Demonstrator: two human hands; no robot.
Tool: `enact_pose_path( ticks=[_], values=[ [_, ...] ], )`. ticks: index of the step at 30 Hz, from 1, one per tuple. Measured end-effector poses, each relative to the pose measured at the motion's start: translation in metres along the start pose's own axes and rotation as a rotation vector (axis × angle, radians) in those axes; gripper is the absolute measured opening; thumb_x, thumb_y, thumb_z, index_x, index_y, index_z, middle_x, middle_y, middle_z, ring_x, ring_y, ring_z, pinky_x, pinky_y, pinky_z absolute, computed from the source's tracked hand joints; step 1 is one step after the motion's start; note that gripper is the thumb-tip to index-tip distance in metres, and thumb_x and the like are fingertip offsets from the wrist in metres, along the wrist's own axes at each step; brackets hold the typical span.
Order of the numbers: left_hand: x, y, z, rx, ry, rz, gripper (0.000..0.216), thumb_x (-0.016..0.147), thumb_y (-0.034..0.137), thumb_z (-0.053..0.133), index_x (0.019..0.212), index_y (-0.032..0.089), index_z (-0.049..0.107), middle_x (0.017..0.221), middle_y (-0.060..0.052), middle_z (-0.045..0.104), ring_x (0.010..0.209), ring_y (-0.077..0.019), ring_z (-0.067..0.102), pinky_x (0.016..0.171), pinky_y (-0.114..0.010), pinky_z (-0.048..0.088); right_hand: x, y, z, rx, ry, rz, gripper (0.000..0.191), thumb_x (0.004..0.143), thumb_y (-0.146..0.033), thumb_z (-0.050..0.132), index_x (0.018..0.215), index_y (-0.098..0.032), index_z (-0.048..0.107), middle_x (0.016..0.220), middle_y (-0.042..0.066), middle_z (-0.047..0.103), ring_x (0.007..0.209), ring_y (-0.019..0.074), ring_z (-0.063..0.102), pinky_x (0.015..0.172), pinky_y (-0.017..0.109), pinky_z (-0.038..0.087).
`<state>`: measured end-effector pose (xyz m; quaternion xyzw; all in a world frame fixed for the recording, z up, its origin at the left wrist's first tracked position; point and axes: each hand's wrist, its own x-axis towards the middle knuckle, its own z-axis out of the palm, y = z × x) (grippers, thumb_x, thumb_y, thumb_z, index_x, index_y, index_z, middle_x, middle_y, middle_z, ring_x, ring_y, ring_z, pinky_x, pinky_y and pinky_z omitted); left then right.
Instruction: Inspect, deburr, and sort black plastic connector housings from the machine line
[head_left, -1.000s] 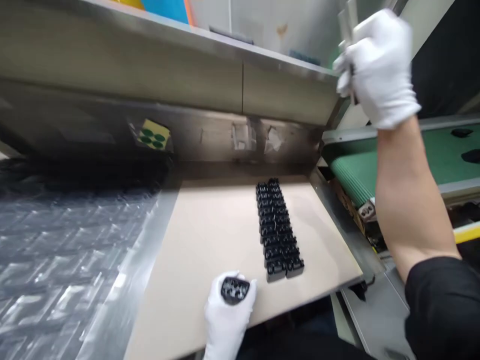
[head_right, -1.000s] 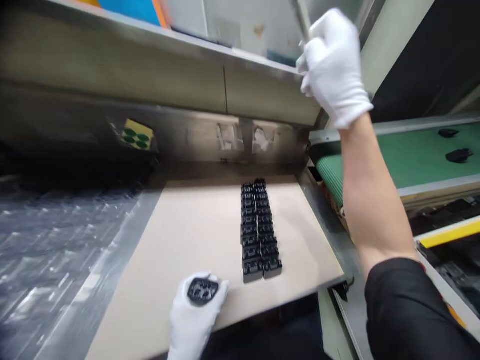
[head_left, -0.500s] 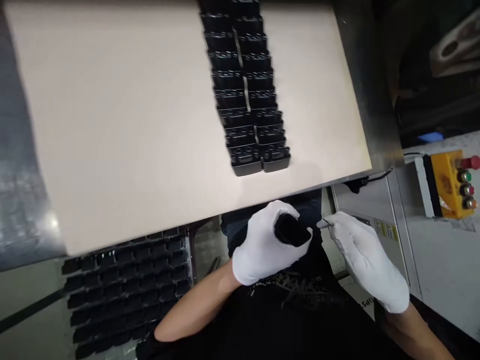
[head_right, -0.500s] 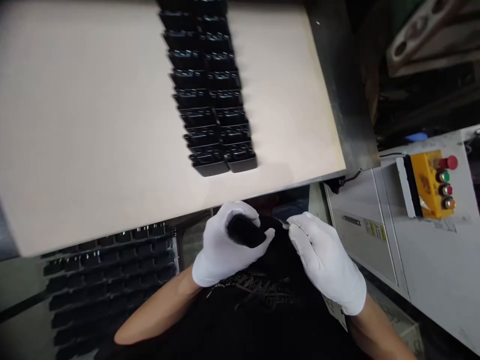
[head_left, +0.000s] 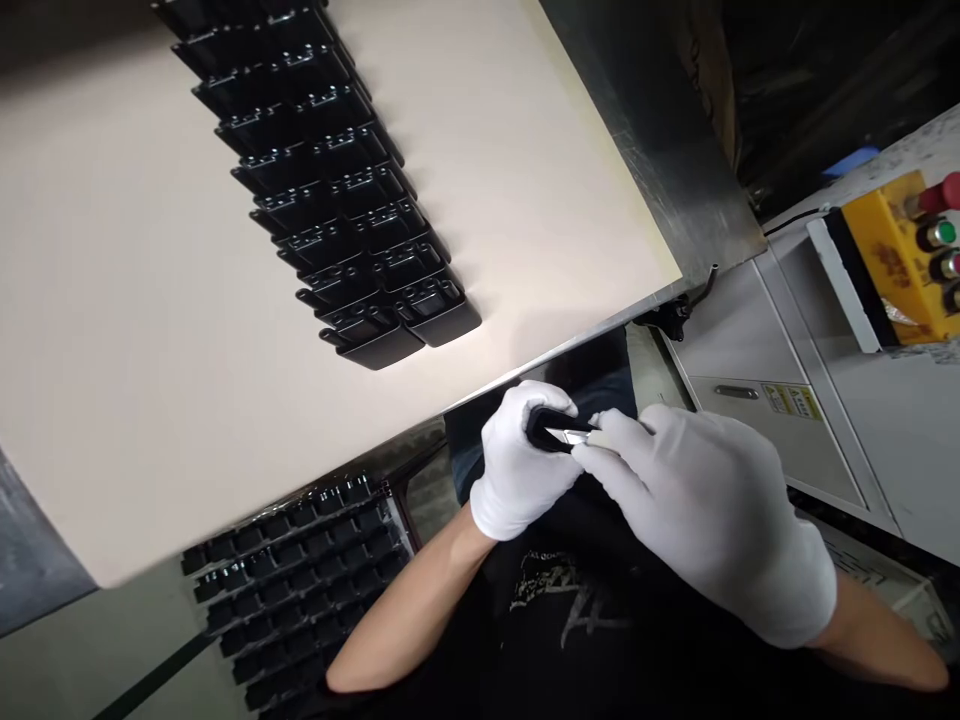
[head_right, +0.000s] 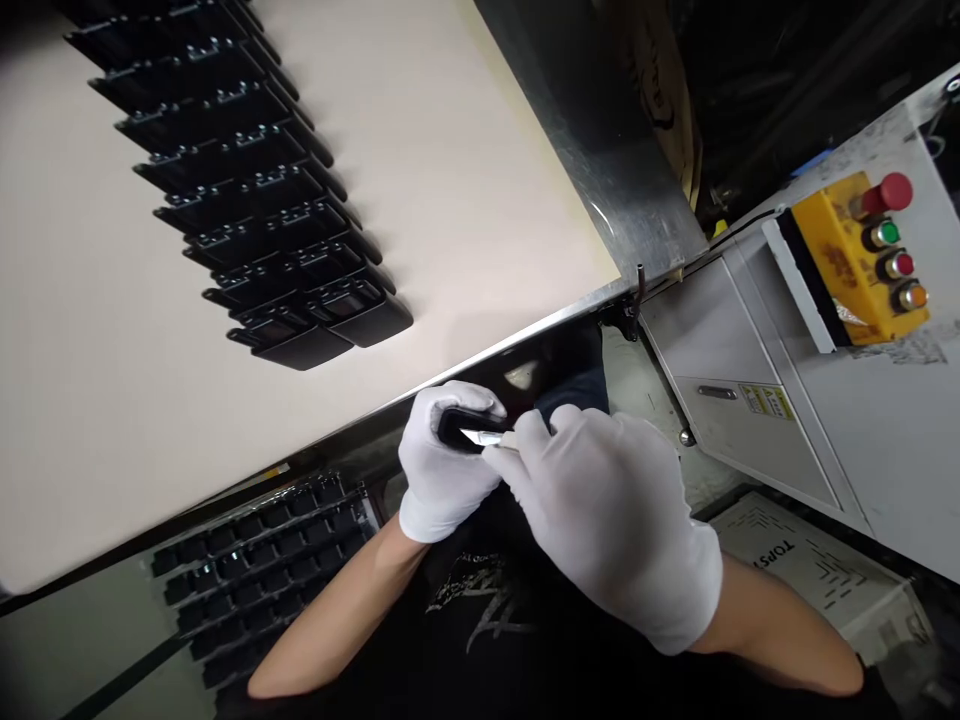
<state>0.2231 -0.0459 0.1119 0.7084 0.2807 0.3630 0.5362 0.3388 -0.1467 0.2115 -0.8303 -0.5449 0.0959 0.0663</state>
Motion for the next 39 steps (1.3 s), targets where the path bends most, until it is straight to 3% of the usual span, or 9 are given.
enact_pose_path(
  ticks=[6,13,19,23,28,33,35,39],
  values=[
    [-0.003,-0.004,-0.004,0.037,-0.062,-0.005,0.026,0.084,0.025,0.084,0.096,0.022,0.061,0.088,-0.002,0.07,0.075,-0.0172,0.069,0.069,-0.032,0.059,0.001,-0.007,-0.004,-0.032,-0.024,-0.048,0.048,0.109,-0.049,0.055,0.07,-0.022,0.063,0.055,0.005,0.05,0.05,0.0183,0.04,0.057,0.034,0.016],
    [-0.005,-0.011,-0.008,-0.052,-0.122,0.09,0.035,0.08,0.011,0.082,0.104,0.023,0.06,0.094,0.0,0.069,0.077,-0.0149,0.068,0.071,-0.029,0.059,0.006,-0.015,-0.013,-0.049,0.004,-0.105,0.043,0.106,-0.031,0.058,0.064,-0.021,0.063,0.053,0.004,0.05,0.051,0.0162,0.042,0.057,0.035,0.017],
    [-0.005,-0.016,-0.008,0.085,-0.144,0.178,0.033,0.082,0.009,0.076,0.104,0.023,0.056,0.091,0.0,0.069,0.074,-0.015,0.068,0.067,-0.027,0.059,0.008,-0.021,-0.02,-0.066,-0.121,-0.01,0.035,0.101,-0.026,0.064,0.068,-0.018,0.066,0.059,0.003,0.057,0.053,0.0143,0.049,0.056,0.033,0.021],
    [-0.008,-0.022,-0.005,0.176,-0.153,0.181,0.027,0.082,0.012,0.073,0.1,0.023,0.057,0.088,0.001,0.069,0.07,-0.014,0.068,0.064,-0.025,0.056,0.011,-0.018,-0.013,0.017,-0.354,0.158,0.039,0.11,-0.039,0.056,0.083,-0.021,0.077,0.065,0.002,0.063,0.057,0.0142,0.054,0.059,0.03,0.029],
    [-0.024,-0.04,0.002,0.306,-0.341,0.122,0.016,0.082,0.014,0.067,0.091,0.022,0.056,0.079,0.001,0.069,0.063,-0.0154,0.066,0.061,-0.027,0.052,0.001,-0.009,0.015,0.109,-0.537,0.353,0.045,0.113,-0.048,0.049,0.094,-0.027,0.084,0.082,0.003,0.074,0.072,0.0171,0.064,0.068,0.03,0.039],
    [-0.044,-0.055,0.007,0.47,-0.616,-0.081,0.015,0.081,0.016,0.07,0.091,0.021,0.061,0.078,-0.002,0.073,0.065,-0.0215,0.071,0.063,-0.032,0.052,-0.024,-0.004,0.048,0.184,-0.528,0.542,0.042,0.112,-0.048,0.052,0.093,-0.03,0.085,0.091,0.002,0.08,0.076,0.018,0.068,0.062,0.032,0.034],
    [-0.05,-0.057,0.008,0.538,-0.703,-0.141,0.016,0.081,0.014,0.071,0.093,0.02,0.064,0.08,-0.004,0.074,0.069,-0.0242,0.074,0.067,-0.034,0.054,-0.036,0.0,0.061,0.192,-0.51,0.506,0.041,0.112,-0.048,0.052,0.095,-0.031,0.085,0.091,0.002,0.08,0.077,0.0182,0.069,0.061,0.033,0.03],
    [-0.058,-0.054,0.011,0.662,-0.855,-0.225,0.011,0.084,0.014,0.069,0.094,0.019,0.066,0.084,-0.007,0.075,0.076,-0.0276,0.076,0.071,-0.035,0.054,-0.055,0.008,0.083,0.235,-0.581,0.275,0.038,0.114,-0.041,0.05,0.107,-0.029,0.085,0.096,0.003,0.082,0.085,0.0192,0.072,0.063,0.035,0.028]
  ],
)
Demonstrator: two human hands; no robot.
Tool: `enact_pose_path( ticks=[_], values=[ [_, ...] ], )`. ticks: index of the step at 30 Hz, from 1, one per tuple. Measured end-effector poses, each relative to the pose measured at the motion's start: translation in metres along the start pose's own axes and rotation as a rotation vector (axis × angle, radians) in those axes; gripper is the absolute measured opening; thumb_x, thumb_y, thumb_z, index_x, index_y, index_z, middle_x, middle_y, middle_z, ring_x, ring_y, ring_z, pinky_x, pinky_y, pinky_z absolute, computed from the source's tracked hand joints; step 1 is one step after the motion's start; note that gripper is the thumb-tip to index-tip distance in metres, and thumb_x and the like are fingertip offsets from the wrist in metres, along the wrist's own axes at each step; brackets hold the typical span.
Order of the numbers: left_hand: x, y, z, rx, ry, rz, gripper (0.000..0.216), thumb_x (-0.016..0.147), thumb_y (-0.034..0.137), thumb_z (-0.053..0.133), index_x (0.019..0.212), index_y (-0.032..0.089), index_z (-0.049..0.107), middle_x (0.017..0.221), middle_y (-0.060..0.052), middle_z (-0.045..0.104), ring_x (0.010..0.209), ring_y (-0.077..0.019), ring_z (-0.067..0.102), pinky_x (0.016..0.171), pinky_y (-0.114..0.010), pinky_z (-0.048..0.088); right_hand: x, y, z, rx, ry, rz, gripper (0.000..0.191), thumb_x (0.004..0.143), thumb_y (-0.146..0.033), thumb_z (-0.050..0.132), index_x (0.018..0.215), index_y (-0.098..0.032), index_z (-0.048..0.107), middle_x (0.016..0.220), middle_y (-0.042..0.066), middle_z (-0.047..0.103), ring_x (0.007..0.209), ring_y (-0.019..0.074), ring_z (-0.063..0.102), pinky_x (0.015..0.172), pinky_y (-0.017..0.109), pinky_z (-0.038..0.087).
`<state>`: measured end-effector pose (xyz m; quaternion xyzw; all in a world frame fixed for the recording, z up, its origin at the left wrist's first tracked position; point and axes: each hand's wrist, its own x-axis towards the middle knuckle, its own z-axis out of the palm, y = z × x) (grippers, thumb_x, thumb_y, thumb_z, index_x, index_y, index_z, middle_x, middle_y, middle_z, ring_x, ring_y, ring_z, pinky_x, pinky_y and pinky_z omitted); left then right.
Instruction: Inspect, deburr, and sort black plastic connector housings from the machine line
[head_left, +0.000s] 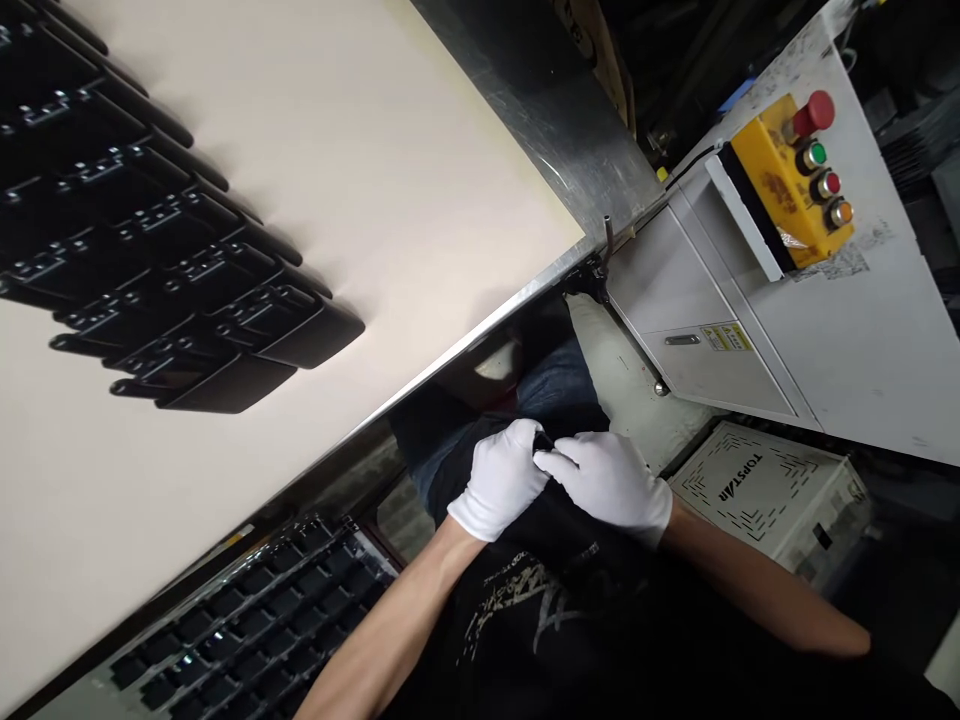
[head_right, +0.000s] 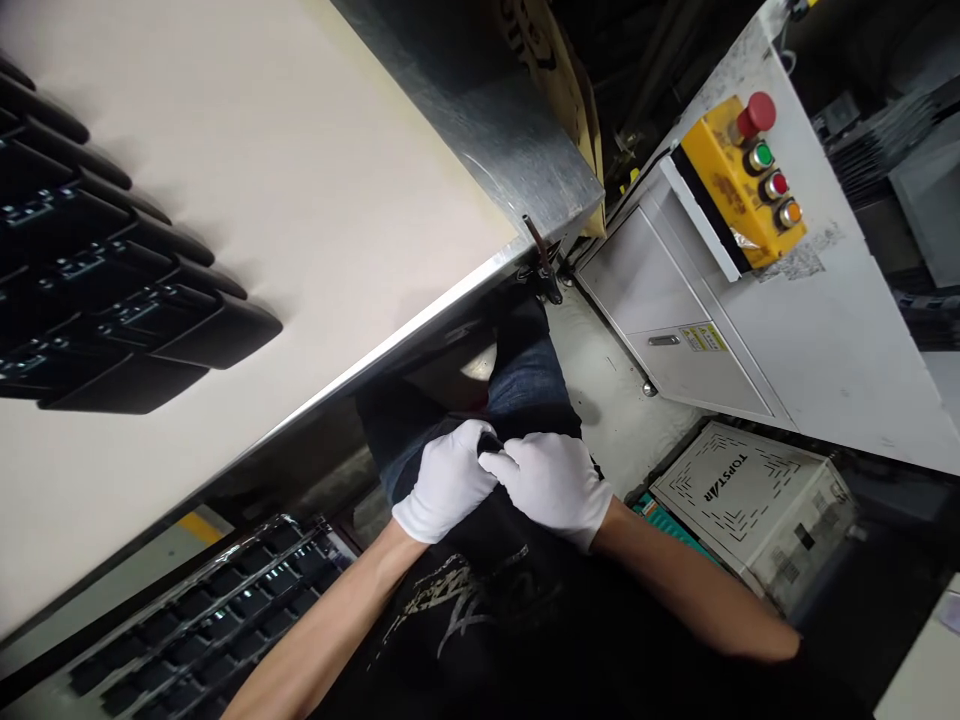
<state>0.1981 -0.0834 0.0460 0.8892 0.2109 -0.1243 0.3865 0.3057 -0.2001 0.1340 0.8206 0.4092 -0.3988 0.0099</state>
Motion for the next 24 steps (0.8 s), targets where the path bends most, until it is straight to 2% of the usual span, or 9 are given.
enact_pose_path(
  ticks=[6,10,12,14,16,17,20,22,24],
  values=[
    [-0.008,0.012,0.003,0.088,-0.128,-0.053,0.003,0.091,0.018,0.064,0.093,0.019,0.066,0.086,-0.008,0.075,0.079,-0.0285,0.077,0.072,-0.036,0.051,-0.002,0.008,0.019,0.1,0.023,0.135,0.043,0.112,-0.048,0.055,0.09,-0.022,0.082,0.091,0.006,0.081,0.078,0.0181,0.07,0.064,0.034,0.028],
    [0.002,0.008,0.0,0.038,-0.114,-0.002,0.004,0.089,0.022,0.066,0.092,0.02,0.065,0.082,-0.007,0.073,0.075,-0.0293,0.075,0.07,-0.037,0.049,0.001,0.012,0.008,0.301,0.049,0.097,0.046,0.111,-0.041,0.059,0.072,-0.02,0.073,0.073,0.002,0.074,0.067,0.0141,0.061,0.066,0.032,0.032],
    [0.009,0.003,-0.008,-0.07,-0.003,-0.018,0.01,0.084,0.022,0.07,0.09,0.021,0.063,0.079,-0.006,0.071,0.073,-0.028,0.073,0.07,-0.036,0.049,-0.002,0.016,-0.009,0.443,0.048,0.11,0.05,0.11,-0.044,0.058,0.068,-0.02,0.07,0.064,0.0,0.066,0.061,0.0128,0.056,0.065,0.031,0.032],
    [0.012,0.003,-0.021,-0.244,0.192,-0.1,0.017,0.078,0.022,0.074,0.086,0.022,0.059,0.076,-0.003,0.068,0.07,-0.0244,0.07,0.069,-0.034,0.05,-0.011,0.023,-0.029,0.608,0.01,0.164,0.05,0.108,-0.049,0.06,0.069,-0.021,0.072,0.061,-0.002,0.059,0.059,0.0128,0.054,0.062,0.03,0.033],
    [0.009,0.01,-0.039,-0.477,0.367,-0.13,0.025,0.075,0.022,0.079,0.083,0.022,0.056,0.076,0.0,0.066,0.067,-0.0197,0.067,0.067,-0.032,0.051,-0.023,0.032,-0.049,0.793,-0.016,0.162,0.051,0.106,-0.056,0.062,0.071,-0.02,0.074,0.061,-0.002,0.054,0.059,0.0132,0.051,0.061,0.029,0.037],
    [0.006,0.017,-0.048,-0.605,0.416,-0.102,0.029,0.074,0.023,0.082,0.084,0.023,0.055,0.076,0.001,0.066,0.066,-0.0178,0.065,0.066,-0.031,0.051,-0.028,0.037,-0.057,0.892,0.01,0.131,0.053,0.104,-0.061,0.063,0.072,-0.02,0.074,0.061,-0.002,0.052,0.059,0.0133,0.049,0.063,0.03,0.04],
    [-0.002,0.04,-0.072,-0.959,0.463,0.06,0.037,0.071,0.022,0.089,0.086,0.023,0.055,0.075,0.003,0.065,0.062,-0.0146,0.061,0.062,-0.029,0.052,-0.032,0.049,-0.072,1.112,0.172,0.035,0.055,0.1,-0.069,0.066,0.079,-0.02,0.078,0.058,-0.003,0.043,0.056,0.0131,0.043,0.063,0.032,0.044],
    [-0.003,0.052,-0.085,-1.099,0.499,0.13,0.039,0.07,0.018,0.089,0.087,0.023,0.054,0.073,0.003,0.065,0.06,-0.0137,0.06,0.059,-0.029,0.051,-0.025,0.049,-0.076,1.129,0.223,0.016,0.053,0.098,-0.07,0.069,0.091,-0.019,0.083,0.057,-0.004,0.042,0.055,0.0127,0.039,0.058,0.031,0.04],
    [-0.002,0.059,-0.096,-1.147,0.542,0.17,0.039,0.07,0.014,0.088,0.088,0.023,0.054,0.073,0.003,0.064,0.06,-0.013,0.059,0.059,-0.028,0.051,-0.016,0.046,-0.079,1.064,0.218,-0.012,0.055,0.098,-0.071,0.069,0.097,-0.018,0.085,0.058,-0.003,0.044,0.055,0.0128,0.039,0.056,0.031,0.04]
  ],
)
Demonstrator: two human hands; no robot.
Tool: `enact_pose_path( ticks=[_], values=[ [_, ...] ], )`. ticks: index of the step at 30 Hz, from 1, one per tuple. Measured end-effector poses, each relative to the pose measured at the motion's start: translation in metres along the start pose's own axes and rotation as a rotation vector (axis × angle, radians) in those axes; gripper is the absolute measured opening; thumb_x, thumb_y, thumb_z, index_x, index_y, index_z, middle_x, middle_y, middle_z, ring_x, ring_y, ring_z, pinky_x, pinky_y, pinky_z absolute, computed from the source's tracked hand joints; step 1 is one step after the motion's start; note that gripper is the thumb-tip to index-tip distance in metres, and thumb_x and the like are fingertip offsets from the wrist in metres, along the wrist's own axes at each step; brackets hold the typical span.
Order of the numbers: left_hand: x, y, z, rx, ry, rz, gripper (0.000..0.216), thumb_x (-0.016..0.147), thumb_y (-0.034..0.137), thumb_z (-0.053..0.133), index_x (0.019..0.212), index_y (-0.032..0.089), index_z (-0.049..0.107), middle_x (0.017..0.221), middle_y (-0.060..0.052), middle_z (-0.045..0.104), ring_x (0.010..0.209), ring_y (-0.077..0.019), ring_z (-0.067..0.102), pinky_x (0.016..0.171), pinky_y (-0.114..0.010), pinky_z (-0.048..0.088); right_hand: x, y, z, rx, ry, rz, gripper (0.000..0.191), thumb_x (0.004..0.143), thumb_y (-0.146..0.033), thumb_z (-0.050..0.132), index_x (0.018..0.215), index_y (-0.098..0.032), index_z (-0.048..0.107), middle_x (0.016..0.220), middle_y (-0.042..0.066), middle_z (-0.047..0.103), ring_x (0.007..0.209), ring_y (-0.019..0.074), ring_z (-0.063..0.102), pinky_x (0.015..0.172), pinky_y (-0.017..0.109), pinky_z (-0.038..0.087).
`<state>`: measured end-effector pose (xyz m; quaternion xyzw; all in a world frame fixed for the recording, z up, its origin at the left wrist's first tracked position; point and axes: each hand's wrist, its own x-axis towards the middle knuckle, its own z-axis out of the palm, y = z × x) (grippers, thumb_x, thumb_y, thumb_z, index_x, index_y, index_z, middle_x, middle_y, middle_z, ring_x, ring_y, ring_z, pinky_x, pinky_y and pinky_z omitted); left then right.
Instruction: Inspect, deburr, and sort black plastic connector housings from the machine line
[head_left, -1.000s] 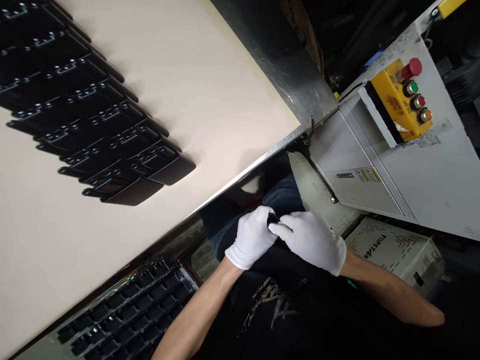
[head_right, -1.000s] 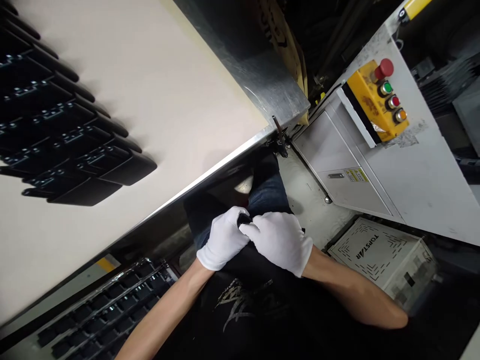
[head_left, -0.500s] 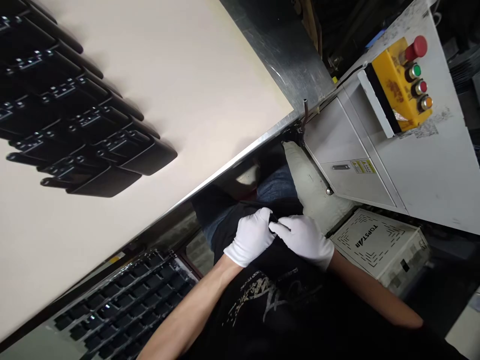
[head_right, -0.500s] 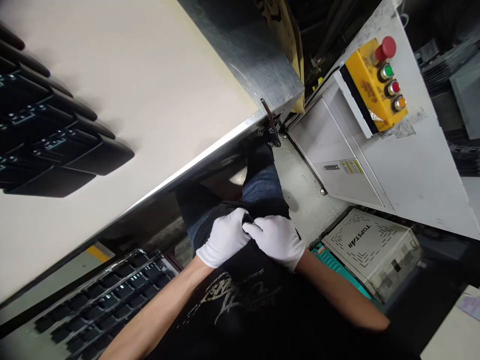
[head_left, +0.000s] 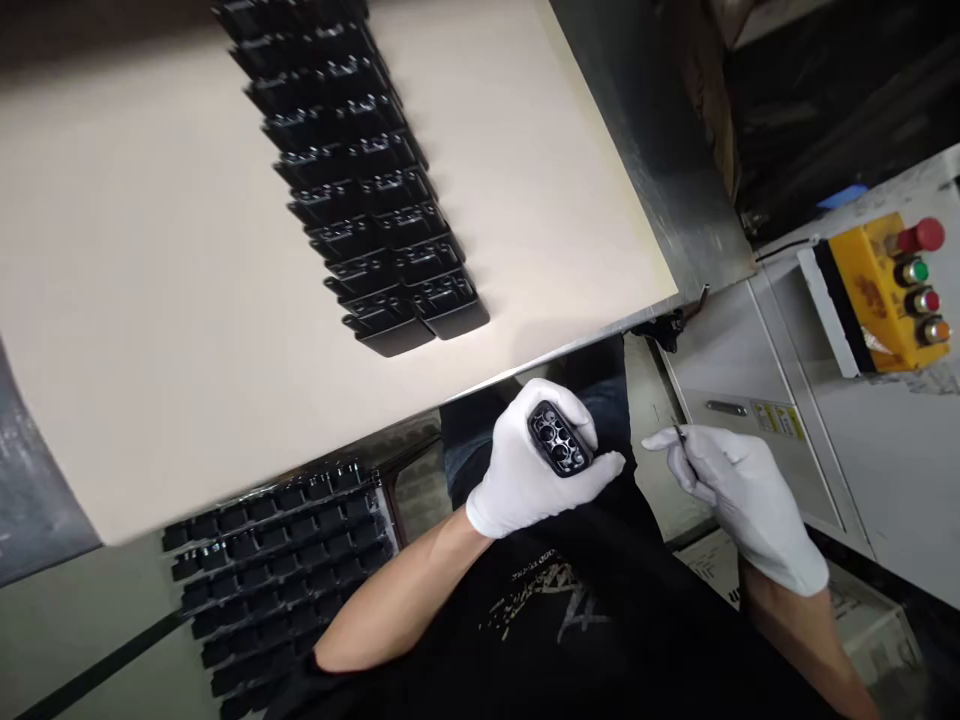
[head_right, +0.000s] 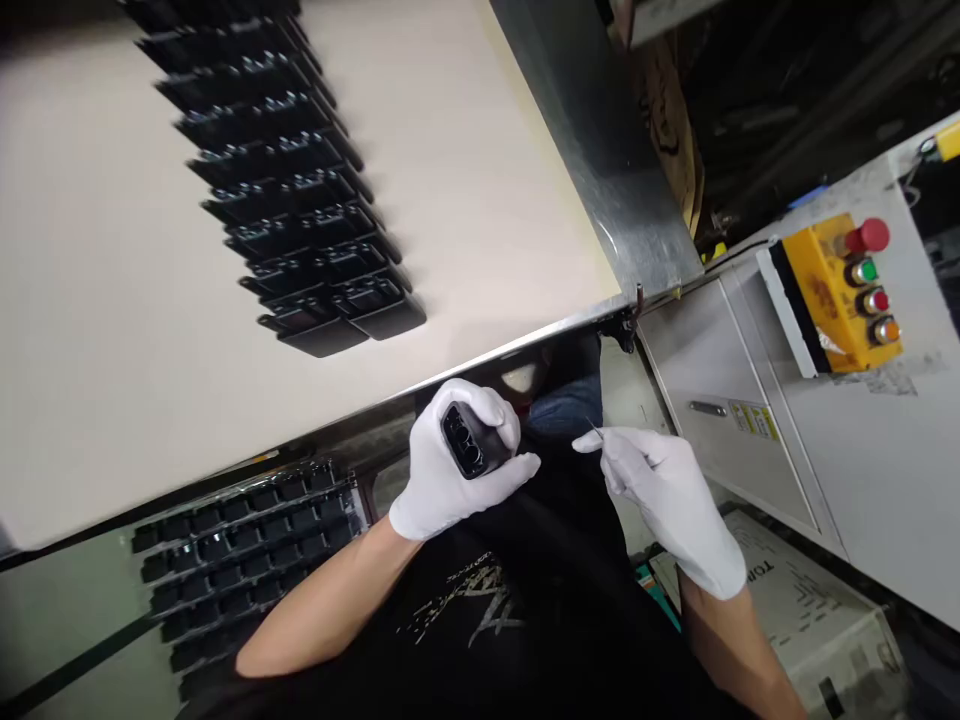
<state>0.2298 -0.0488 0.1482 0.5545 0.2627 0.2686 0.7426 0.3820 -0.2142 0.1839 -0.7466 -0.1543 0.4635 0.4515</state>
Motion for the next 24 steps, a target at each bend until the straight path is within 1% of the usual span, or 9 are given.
enact_pose_path(
  ticks=[3,5,10,12,15,18,20,21,24],
  values=[
    [0.006,0.012,-0.001,0.002,-0.001,0.048,0.038,0.071,0.011,0.086,0.088,0.023,0.054,0.073,0.003,0.064,0.061,-0.0126,0.06,0.06,-0.028,0.051,0.01,-0.006,0.007,-0.13,-0.009,-0.06,0.059,0.099,-0.073,0.064,0.095,-0.018,0.086,0.061,-0.001,0.047,0.058,0.0141,0.043,0.059,0.032,0.045],
    [0.007,0.016,-0.003,0.008,-0.007,0.065,0.038,0.071,0.012,0.086,0.088,0.023,0.054,0.072,0.004,0.064,0.061,-0.0125,0.06,0.059,-0.027,0.051,0.013,-0.011,0.01,-0.185,-0.006,-0.088,0.059,0.1,-0.073,0.063,0.095,-0.018,0.086,0.062,-0.001,0.048,0.058,0.0141,0.043,0.06,0.032,0.045],
    [0.003,0.019,-0.006,-0.018,-0.002,0.038,0.039,0.071,0.012,0.086,0.089,0.023,0.054,0.07,0.004,0.063,0.058,-0.0123,0.059,0.058,-0.027,0.051,0.01,-0.015,0.013,-0.154,-0.033,-0.098,0.056,0.102,-0.069,0.063,0.097,-0.017,0.085,0.063,-0.001,0.048,0.057,0.0128,0.041,0.058,0.03,0.042],
    [0.001,0.019,-0.007,-0.022,-0.002,0.011,0.039,0.07,0.014,0.086,0.088,0.023,0.053,0.07,0.005,0.063,0.057,-0.0125,0.059,0.057,-0.027,0.05,0.01,-0.013,0.014,-0.13,-0.008,-0.092,0.054,0.103,-0.067,0.063,0.1,-0.017,0.084,0.063,-0.002,0.047,0.057,0.0124,0.04,0.056,0.029,0.04],
    [-0.001,0.018,-0.01,0.026,0.004,-0.014,0.038,0.069,0.018,0.088,0.087,0.023,0.055,0.071,0.004,0.064,0.06,-0.0132,0.059,0.059,-0.028,0.05,0.008,-0.014,0.015,-0.184,0.074,-0.096,0.05,0.105,-0.063,0.06,0.109,-0.019,0.082,0.066,-0.002,0.048,0.057,0.0124,0.04,0.055,0.028,0.037],
    [-0.003,0.015,-0.017,0.102,0.039,-0.037,0.037,0.069,0.02,0.088,0.085,0.022,0.055,0.074,0.002,0.065,0.066,-0.0146,0.06,0.066,-0.03,0.051,0.005,-0.024,0.012,-0.367,0.129,-0.14,0.042,0.107,-0.054,0.055,0.117,-0.02,0.079,0.073,0.0,0.057,0.061,0.0143,0.048,0.06,0.029,0.043],
    [-0.004,0.012,-0.022,0.11,0.061,-0.069,0.037,0.07,0.023,0.088,0.085,0.022,0.055,0.076,0.001,0.065,0.068,-0.0153,0.06,0.067,-0.03,0.052,0.006,-0.035,0.004,-0.515,0.179,-0.198,0.037,0.107,-0.048,0.054,0.111,-0.021,0.079,0.078,0.001,0.062,0.07,0.0174,0.056,0.068,0.03,0.048],
    [-0.004,0.01,-0.025,0.101,0.067,-0.084,0.037,0.071,0.024,0.089,0.086,0.022,0.055,0.077,0.001,0.065,0.069,-0.0154,0.06,0.067,-0.03,0.052,0.009,-0.043,-0.002,-0.588,0.229,-0.232,0.035,0.107,-0.045,0.053,0.105,-0.021,0.078,0.079,0.002,0.064,0.074,0.0188,0.059,0.071,0.031,0.049],
    [-0.004,0.008,-0.03,0.05,0.077,-0.097,0.039,0.072,0.024,0.089,0.088,0.022,0.054,0.079,0.001,0.064,0.068,-0.0151,0.06,0.065,-0.029,0.052,0.038,-0.069,-0.026,-0.777,0.435,-0.325,0.032,0.107,-0.041,0.056,0.091,-0.021,0.073,0.075,0.001,0.065,0.073,0.0184,0.059,0.073,0.031,0.047]
  ],
)
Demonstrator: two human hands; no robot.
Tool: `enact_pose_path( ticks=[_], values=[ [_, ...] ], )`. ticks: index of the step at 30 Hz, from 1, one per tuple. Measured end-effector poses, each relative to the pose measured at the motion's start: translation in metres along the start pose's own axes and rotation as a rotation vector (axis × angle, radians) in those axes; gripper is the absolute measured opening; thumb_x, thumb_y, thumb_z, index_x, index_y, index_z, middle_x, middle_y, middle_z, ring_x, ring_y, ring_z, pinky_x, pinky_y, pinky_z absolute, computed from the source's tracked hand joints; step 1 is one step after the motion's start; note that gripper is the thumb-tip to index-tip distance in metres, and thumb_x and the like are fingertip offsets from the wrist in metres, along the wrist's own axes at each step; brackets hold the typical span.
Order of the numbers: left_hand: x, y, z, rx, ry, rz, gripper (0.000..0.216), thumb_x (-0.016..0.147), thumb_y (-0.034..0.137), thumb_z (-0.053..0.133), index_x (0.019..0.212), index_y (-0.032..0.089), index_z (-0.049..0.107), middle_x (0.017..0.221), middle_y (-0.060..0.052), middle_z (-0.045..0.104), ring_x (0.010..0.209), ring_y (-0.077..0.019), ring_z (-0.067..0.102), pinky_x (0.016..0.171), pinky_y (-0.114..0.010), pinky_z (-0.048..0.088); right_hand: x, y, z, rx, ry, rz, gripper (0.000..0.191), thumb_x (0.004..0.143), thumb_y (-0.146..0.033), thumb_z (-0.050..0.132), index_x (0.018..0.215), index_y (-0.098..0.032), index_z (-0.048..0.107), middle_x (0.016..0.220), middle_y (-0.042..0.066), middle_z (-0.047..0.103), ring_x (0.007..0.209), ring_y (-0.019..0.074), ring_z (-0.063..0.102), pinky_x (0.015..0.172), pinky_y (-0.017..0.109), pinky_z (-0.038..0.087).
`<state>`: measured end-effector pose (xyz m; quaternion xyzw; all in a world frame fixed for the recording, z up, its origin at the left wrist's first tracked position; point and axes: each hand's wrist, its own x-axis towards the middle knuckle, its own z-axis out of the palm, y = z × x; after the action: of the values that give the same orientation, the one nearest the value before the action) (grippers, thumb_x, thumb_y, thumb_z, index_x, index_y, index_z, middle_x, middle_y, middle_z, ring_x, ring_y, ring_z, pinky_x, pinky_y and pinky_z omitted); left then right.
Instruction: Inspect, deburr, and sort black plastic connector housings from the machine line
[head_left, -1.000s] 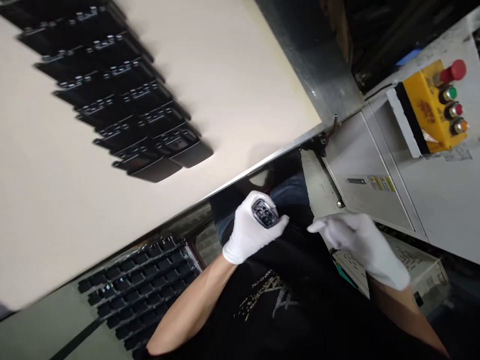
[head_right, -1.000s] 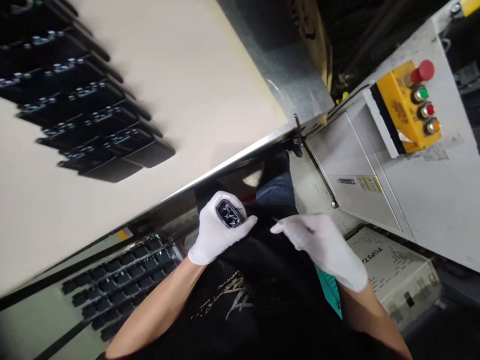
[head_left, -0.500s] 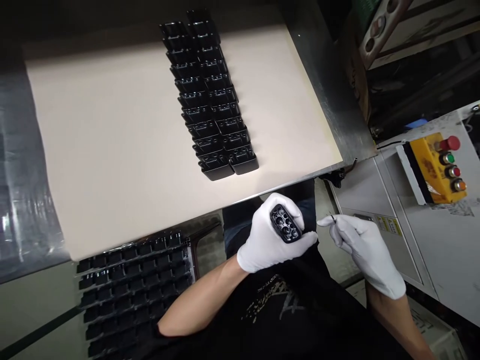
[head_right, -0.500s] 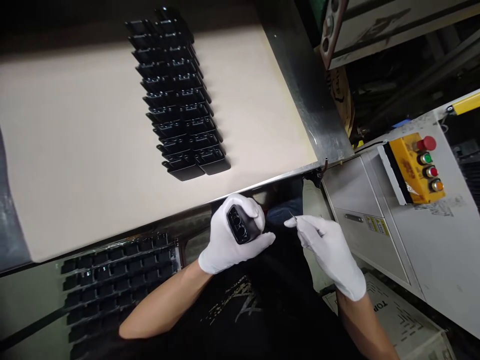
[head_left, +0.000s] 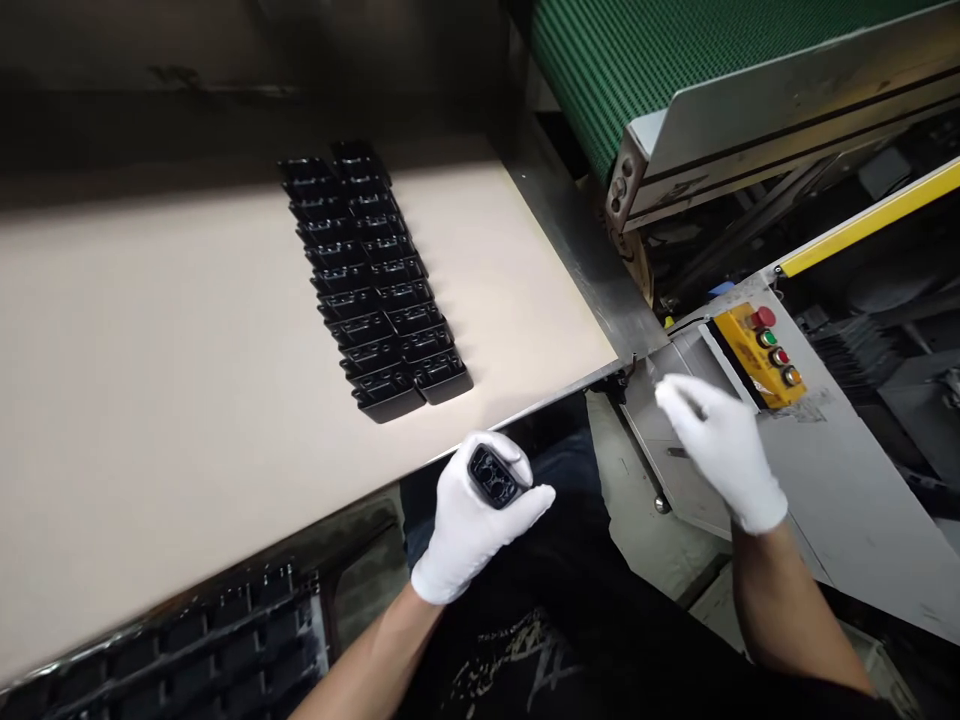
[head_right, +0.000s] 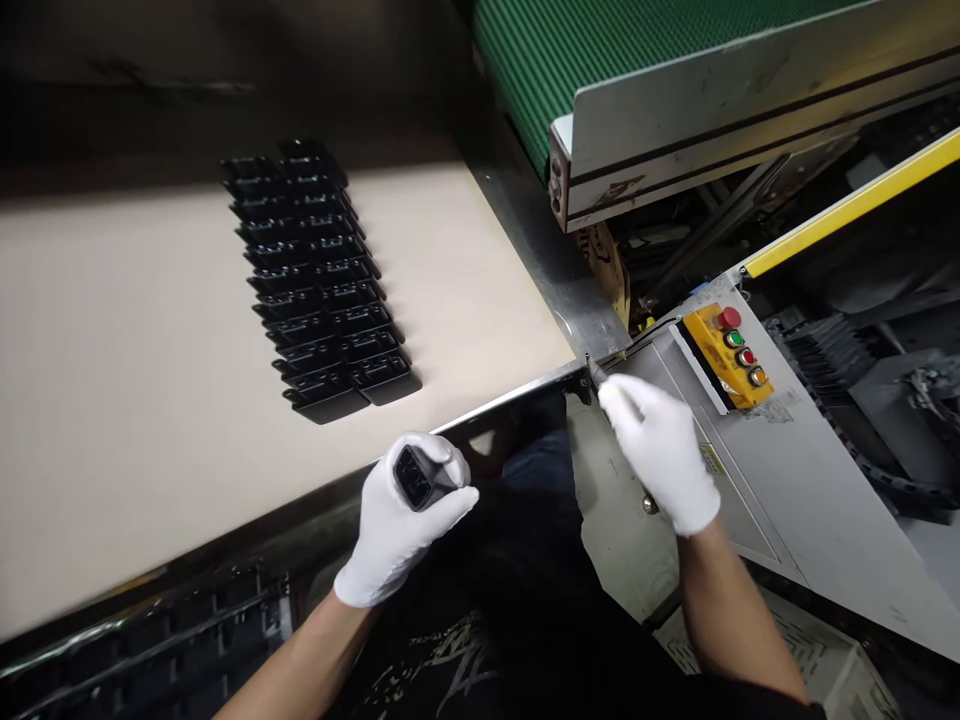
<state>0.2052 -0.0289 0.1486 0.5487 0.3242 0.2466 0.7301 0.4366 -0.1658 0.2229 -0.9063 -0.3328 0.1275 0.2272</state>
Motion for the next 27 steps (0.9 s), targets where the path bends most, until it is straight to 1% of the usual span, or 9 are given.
enact_pose_path(
  ticks=[2,6,8,11,16,20,23,25,27],
  values=[
    [-0.002,0.001,-0.002,-0.026,0.002,0.001,0.039,0.071,0.024,0.089,0.088,0.022,0.054,0.079,0.002,0.063,0.066,-0.0146,0.059,0.062,-0.028,0.052,0.043,0.003,-0.003,-0.099,0.053,-0.02,0.034,0.109,-0.039,0.052,0.091,-0.018,0.073,0.074,0.001,0.066,0.07,0.016,0.059,0.074,0.03,0.045],
    [-0.013,0.002,-0.006,0.008,0.026,0.004,0.038,0.071,0.021,0.088,0.088,0.022,0.055,0.078,0.003,0.062,0.066,-0.0143,0.059,0.062,-0.028,0.052,0.13,-0.002,0.013,-0.195,-0.019,-0.079,0.039,0.108,-0.025,0.043,0.102,-0.008,0.078,0.085,0.008,0.074,0.078,0.0142,0.065,0.08,0.028,0.044],
    [-0.021,-0.002,-0.01,0.047,0.052,0.013,0.036,0.072,0.021,0.088,0.087,0.022,0.056,0.079,0.003,0.062,0.068,-0.0147,0.059,0.064,-0.028,0.053,0.156,-0.01,0.023,-0.228,-0.012,-0.121,0.035,0.104,-0.019,0.048,0.109,-0.004,0.079,0.101,0.014,0.078,0.094,0.0171,0.069,0.09,0.03,0.044],
    [-0.033,-0.013,-0.019,0.074,0.121,0.002,0.035,0.075,0.025,0.089,0.088,0.023,0.057,0.081,0.002,0.063,0.071,-0.0158,0.061,0.068,-0.029,0.054,0.167,-0.019,0.033,-0.271,-0.007,-0.157,0.029,0.099,-0.015,0.057,0.111,-0.002,0.08,0.113,0.019,0.079,0.108,0.0224,0.07,0.097,0.032,0.044],
    [-0.042,-0.017,-0.028,0.088,0.182,-0.065,0.036,0.076,0.032,0.09,0.089,0.023,0.058,0.08,0.0,0.064,0.071,-0.018,0.06,0.068,-0.031,0.053,0.153,-0.011,0.027,-0.259,-0.003,-0.177,0.03,0.099,-0.022,0.062,0.116,-0.007,0.082,0.114,0.019,0.081,0.11,0.0242,0.073,0.098,0.033,0.047],
    [-0.042,0.009,-0.036,0.047,0.162,-0.091,0.036,0.074,0.038,0.092,0.091,0.023,0.064,0.085,-0.004,0.067,0.076,-0.0223,0.062,0.066,-0.033,0.051,0.122,-0.004,0.008,-0.211,0.102,-0.149,0.03,0.099,-0.026,0.061,0.116,-0.012,0.082,0.115,0.016,0.082,0.109,0.028,0.076,0.101,0.039,0.053],
    [-0.038,0.038,-0.051,-0.122,0.162,-0.083,0.043,0.074,0.053,0.093,0.094,0.024,0.068,0.084,-0.006,0.062,0.069,-0.0207,0.057,0.058,-0.033,0.048,0.075,-0.013,-0.002,0.033,0.207,-0.18,0.031,0.098,-0.035,0.064,0.116,-0.018,0.083,0.12,0.012,0.082,0.108,0.0298,0.078,0.102,0.043,0.06],
    [-0.028,0.062,-0.065,-0.248,0.153,-0.085,0.044,0.079,0.061,0.088,0.092,0.023,0.069,0.079,-0.004,0.058,0.056,-0.0137,0.044,0.05,-0.029,0.039,0.038,-0.021,0.004,0.232,0.128,-0.225,0.032,0.099,-0.044,0.066,0.113,-0.023,0.085,0.122,0.01,0.082,0.112,0.0307,0.079,0.101,0.042,0.064],
    [-0.011,0.091,-0.08,-0.338,0.145,-0.094,0.043,0.087,0.064,0.08,0.088,0.021,0.07,0.078,-0.005,0.058,0.047,-0.0075,0.031,0.045,-0.027,0.029,0.01,-0.025,0.023,0.333,-0.046,-0.268,0.031,0.098,-0.048,0.068,0.107,-0.027,0.088,0.115,0.009,0.084,0.105,0.0304,0.082,0.097,0.04,0.068]
  ],
)
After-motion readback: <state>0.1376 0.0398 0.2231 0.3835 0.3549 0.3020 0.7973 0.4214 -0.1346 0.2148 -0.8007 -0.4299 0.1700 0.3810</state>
